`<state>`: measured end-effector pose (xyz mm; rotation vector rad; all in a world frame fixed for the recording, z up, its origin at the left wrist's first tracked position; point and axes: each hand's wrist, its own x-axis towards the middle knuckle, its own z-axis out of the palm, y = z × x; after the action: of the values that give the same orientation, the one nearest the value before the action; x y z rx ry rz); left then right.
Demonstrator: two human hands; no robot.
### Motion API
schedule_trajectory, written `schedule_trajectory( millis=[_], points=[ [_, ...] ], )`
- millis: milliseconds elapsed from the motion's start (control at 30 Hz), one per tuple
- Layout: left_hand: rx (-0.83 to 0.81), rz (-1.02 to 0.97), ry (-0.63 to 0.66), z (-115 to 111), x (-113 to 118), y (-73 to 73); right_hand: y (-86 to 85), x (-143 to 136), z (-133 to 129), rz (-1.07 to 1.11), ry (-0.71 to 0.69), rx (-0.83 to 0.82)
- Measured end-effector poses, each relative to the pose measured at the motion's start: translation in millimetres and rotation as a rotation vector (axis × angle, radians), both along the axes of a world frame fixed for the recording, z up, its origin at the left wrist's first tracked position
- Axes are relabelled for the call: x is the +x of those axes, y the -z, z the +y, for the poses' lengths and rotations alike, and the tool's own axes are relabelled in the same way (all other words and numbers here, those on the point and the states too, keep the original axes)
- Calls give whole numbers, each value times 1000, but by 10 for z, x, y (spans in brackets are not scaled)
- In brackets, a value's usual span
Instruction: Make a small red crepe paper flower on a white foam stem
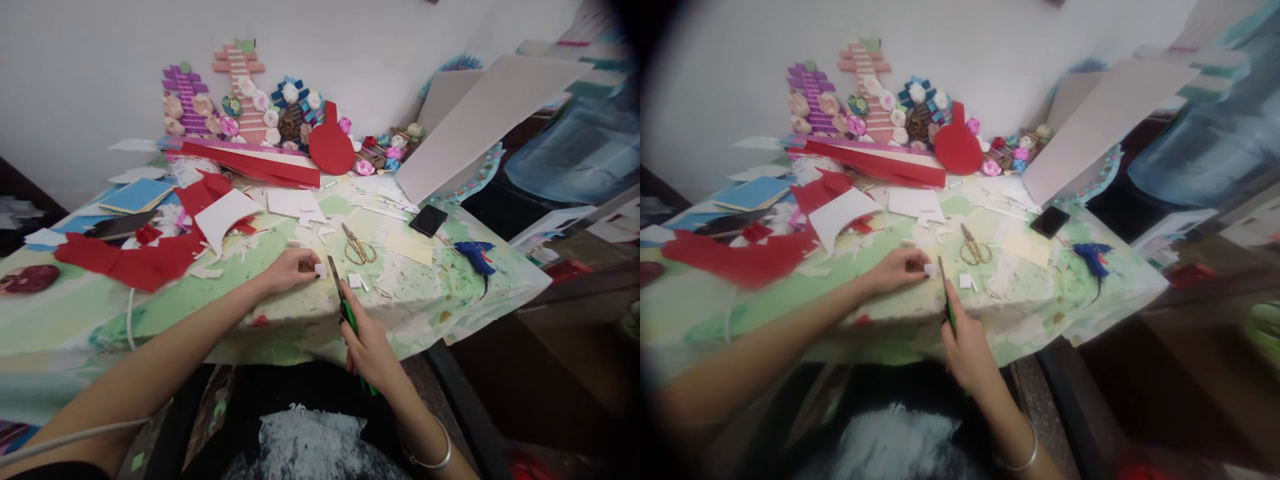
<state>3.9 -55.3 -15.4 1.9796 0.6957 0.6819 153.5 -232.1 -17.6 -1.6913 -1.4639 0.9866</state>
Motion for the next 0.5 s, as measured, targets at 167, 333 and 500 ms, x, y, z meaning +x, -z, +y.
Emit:
schedule_trajectory(
  millis=[167, 333, 500],
  points=[
    [-218, -111, -32, 62, -8, 1, 7, -4, -12, 132, 5, -41],
    [-338, -188, -88, 118, -47, 11, 65, 7, -26, 181, 50, -46],
    [-267, -141, -108, 127, -62, 11, 33, 49, -43, 214, 66, -45]
  ],
)
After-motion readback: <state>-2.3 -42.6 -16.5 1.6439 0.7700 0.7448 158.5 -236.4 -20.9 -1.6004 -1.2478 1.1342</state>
